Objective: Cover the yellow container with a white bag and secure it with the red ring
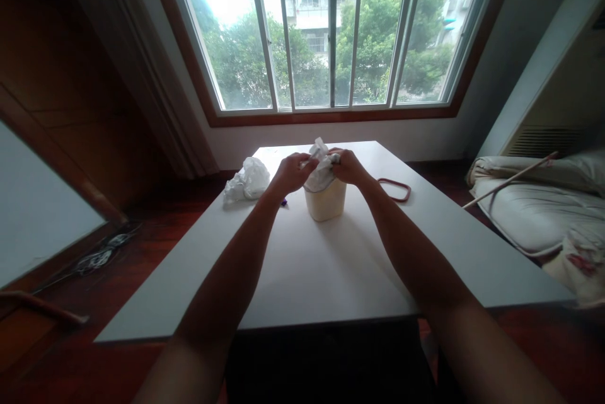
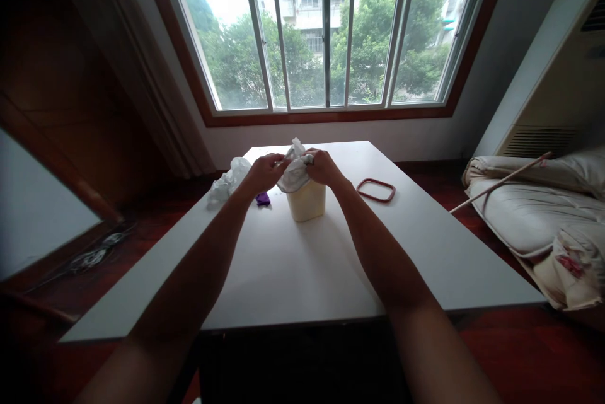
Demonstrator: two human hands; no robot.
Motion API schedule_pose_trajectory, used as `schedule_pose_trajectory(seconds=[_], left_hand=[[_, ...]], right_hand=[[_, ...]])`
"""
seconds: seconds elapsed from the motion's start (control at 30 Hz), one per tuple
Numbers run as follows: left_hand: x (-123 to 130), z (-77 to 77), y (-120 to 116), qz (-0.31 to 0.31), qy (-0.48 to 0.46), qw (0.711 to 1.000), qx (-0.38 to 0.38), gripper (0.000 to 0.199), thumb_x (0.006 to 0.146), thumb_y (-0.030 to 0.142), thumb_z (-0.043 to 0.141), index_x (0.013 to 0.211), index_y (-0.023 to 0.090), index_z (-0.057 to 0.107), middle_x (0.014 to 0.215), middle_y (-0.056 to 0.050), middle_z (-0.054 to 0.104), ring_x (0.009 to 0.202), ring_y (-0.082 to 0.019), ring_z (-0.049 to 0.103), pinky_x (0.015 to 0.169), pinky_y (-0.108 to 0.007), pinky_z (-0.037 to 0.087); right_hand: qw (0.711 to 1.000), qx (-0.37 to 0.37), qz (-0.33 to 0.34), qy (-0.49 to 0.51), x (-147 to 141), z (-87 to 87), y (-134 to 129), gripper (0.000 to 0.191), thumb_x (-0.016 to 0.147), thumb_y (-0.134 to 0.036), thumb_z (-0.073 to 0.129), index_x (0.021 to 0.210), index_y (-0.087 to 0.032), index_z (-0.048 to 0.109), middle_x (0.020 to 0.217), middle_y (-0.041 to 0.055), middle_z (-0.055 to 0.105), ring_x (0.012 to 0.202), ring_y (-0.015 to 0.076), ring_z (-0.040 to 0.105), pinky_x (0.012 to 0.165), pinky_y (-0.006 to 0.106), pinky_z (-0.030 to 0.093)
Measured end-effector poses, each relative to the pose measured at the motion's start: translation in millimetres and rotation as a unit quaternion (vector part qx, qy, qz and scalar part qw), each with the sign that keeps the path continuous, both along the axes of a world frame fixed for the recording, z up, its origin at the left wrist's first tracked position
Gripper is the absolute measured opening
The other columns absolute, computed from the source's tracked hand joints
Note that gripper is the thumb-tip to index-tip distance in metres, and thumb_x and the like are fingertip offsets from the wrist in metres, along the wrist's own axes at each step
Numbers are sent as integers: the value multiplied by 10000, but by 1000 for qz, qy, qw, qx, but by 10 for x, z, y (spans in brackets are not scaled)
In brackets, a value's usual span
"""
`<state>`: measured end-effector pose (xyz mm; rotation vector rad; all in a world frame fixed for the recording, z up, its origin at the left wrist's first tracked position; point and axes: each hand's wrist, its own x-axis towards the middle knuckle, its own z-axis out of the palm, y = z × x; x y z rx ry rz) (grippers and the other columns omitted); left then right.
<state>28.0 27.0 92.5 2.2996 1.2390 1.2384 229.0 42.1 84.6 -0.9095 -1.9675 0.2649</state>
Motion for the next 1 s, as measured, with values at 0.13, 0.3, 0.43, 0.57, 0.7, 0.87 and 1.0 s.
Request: schedule_pose_trajectory(seconds=[0.13, 0.3, 0.43, 0.57, 0.7, 0.87, 1.0], left_hand=[[135, 56, -137, -51, -19, 998, -23, 431, 868, 517, 592, 1048, 149, 727, 939, -64, 738, 839, -207, 650, 751, -292, 498], [98, 95, -168, -61, -26, 998, -20, 369, 742, 405, 715, 1011, 152, 729, 903, -30, 733, 806, -192, 634, 741, -282, 493], [84, 55, -69, -6, -58, 998, 18, 215, 733, 239, 610, 865, 149, 754, 868, -34, 733, 822, -195, 639, 810, -306, 506], [131, 3, 10, 1, -128, 991, 32, 233, 674, 172, 569, 815, 136, 751, 916, -59, 729, 836, -191, 642, 788, -291, 511], [150, 12, 22, -98, -182, 975, -83, 277, 768, 278, 564, 914, 137, 752, 789, -36, 706, 734, -167, 632, 694, -275, 517], [17, 104, -7, -136, -138, 978, -77, 530, 856, 527, 618, 1258, 184, 662, 1195, -121, 695, 1039, -250, 669, 874, -378, 548], [-148, 3, 114, -68, -54, 994, -73, 968, 728, 604, 767, 1533, 245, 368, 1523, -198, 442, 1300, -379, 530, 976, -507, 515]], right_hand=[[999, -7, 48, -13, -48, 67, -73, 232, 682, -117, 528, 859, -147, 675, 981, 86, 691, 834, 197, 620, 780, 302, 504], [996, -39, 77, 0, -28, 141, -140, 209, 684, -135, 576, 875, -147, 662, 905, 57, 674, 802, 192, 608, 738, 301, 495], [984, -99, 151, 0, -8, 206, -239, 208, 755, -213, 630, 950, -146, 659, 882, 45, 678, 776, 182, 605, 695, 292, 498], [984, -79, 158, -40, -96, 203, -315, 561, 676, -351, 815, 1173, -175, 621, 1050, 67, 681, 904, 218, 630, 767, 314, 528], [998, 32, -6, -54, -176, 126, -266, 627, 602, -349, 860, 1151, -143, 637, 1105, 118, 666, 951, 263, 631, 817, 366, 522], [998, 36, -52, -11, -75, 48, -127, 272, 702, -222, 722, 959, -138, 700, 874, 63, 729, 775, 217, 654, 716, 308, 506], [996, 14, -71, 49, 17, 5, -33, 174, 671, -227, 719, 818, -135, 717, 786, 49, 735, 731, 215, 659, 691, 302, 501]])
